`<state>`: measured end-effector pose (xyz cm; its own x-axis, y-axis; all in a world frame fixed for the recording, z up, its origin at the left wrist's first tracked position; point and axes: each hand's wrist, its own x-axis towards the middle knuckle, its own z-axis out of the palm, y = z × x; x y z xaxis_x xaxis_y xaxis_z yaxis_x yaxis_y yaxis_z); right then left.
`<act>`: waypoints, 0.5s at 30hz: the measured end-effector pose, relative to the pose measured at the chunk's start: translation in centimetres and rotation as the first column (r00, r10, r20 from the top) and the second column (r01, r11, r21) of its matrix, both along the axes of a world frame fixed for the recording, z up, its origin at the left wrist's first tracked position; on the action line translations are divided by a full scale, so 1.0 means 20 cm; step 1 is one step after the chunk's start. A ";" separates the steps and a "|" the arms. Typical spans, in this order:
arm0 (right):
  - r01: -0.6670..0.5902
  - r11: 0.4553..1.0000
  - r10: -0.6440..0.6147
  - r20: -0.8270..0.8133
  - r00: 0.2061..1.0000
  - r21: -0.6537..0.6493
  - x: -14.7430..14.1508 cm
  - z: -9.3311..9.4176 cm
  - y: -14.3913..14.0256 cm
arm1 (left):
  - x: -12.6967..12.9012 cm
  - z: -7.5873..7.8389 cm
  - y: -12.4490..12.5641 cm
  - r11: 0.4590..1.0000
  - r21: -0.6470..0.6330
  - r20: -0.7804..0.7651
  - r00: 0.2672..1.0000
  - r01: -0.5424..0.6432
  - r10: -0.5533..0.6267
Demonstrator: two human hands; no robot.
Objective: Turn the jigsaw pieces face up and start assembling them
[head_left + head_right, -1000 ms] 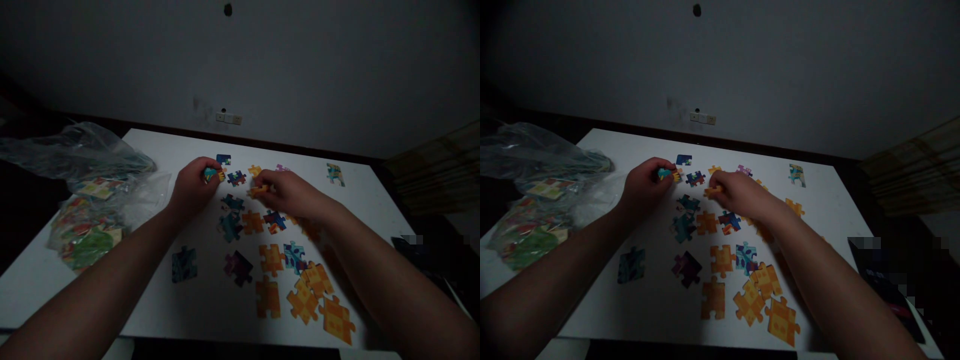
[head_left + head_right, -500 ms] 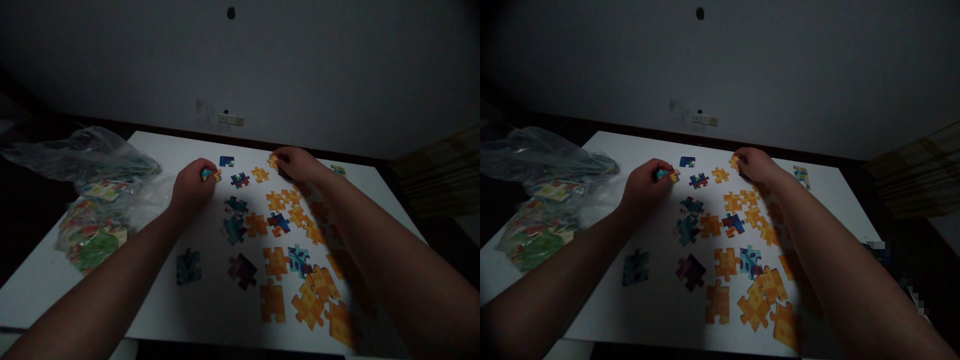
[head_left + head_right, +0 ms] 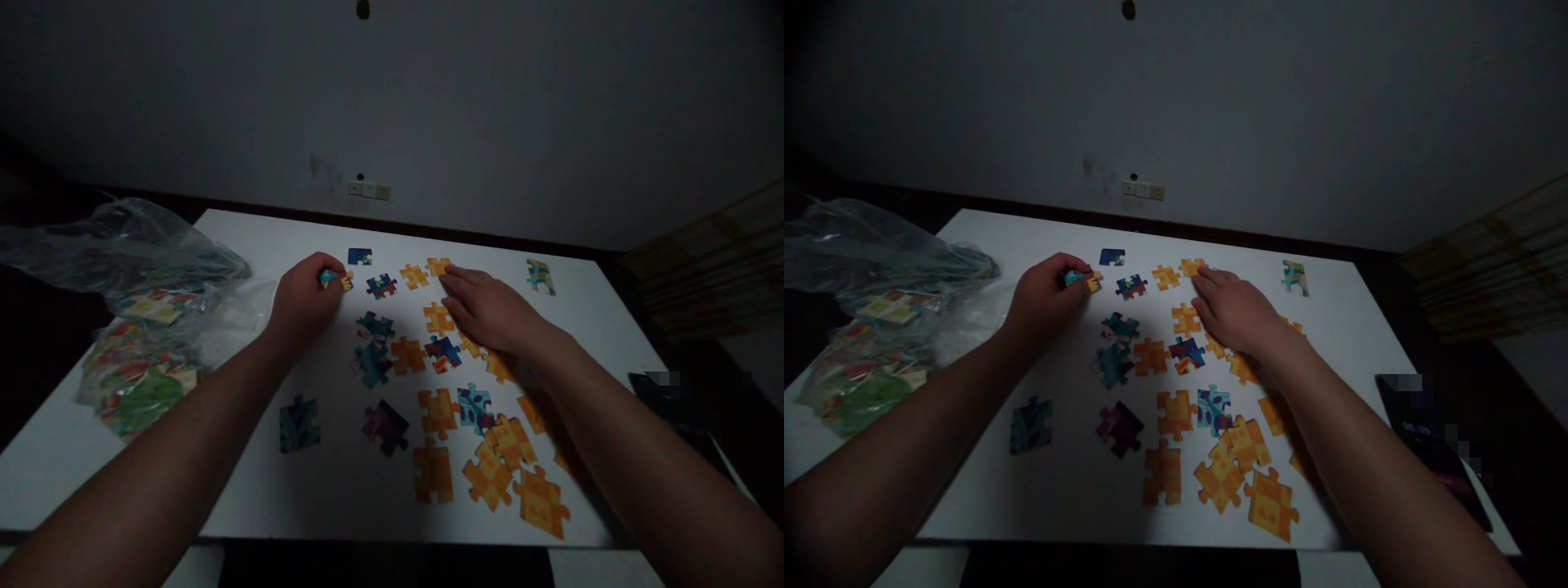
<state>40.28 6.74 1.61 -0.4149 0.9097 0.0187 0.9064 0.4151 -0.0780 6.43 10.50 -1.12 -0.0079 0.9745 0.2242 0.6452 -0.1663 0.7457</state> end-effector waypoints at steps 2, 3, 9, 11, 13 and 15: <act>-0.018 1.000 0.018 0.012 1.000 -0.003 0.01 -0.02 0.00 | 0.00 0.00 0.00 1.000 -0.005 -0.001 1.000 -0.004 0.004; -0.026 1.000 0.026 0.023 0.999 -0.011 0.01 -0.02 0.01 | 0.00 0.00 0.00 1.000 -0.007 -0.001 1.000 -0.004 0.004; -0.011 0.997 0.014 0.035 0.999 -0.071 0.04 0.02 0.01 | 0.00 0.01 0.00 1.000 -0.014 0.001 1.000 0.008 -0.008; 0.035 0.998 -0.037 -0.051 0.998 -0.051 0.06 0.02 0.00 | 0.00 0.01 0.00 1.000 -0.019 0.001 1.000 0.010 -0.010; 0.081 0.996 -0.086 -0.135 0.987 -0.043 0.08 0.02 -0.02 | 0.00 0.00 0.00 1.000 -0.023 0.004 1.000 0.007 -0.007; 0.089 0.995 -0.097 -0.181 0.979 -0.053 0.10 0.04 -0.04 | 0.00 0.00 0.00 1.000 -0.022 0.010 1.000 0.007 -0.007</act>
<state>42.25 5.86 2.33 -0.3215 0.9458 0.0453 0.9098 0.3218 -0.2622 6.37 10.56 -1.06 -0.0029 0.9793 0.2023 0.6368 -0.1541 0.7555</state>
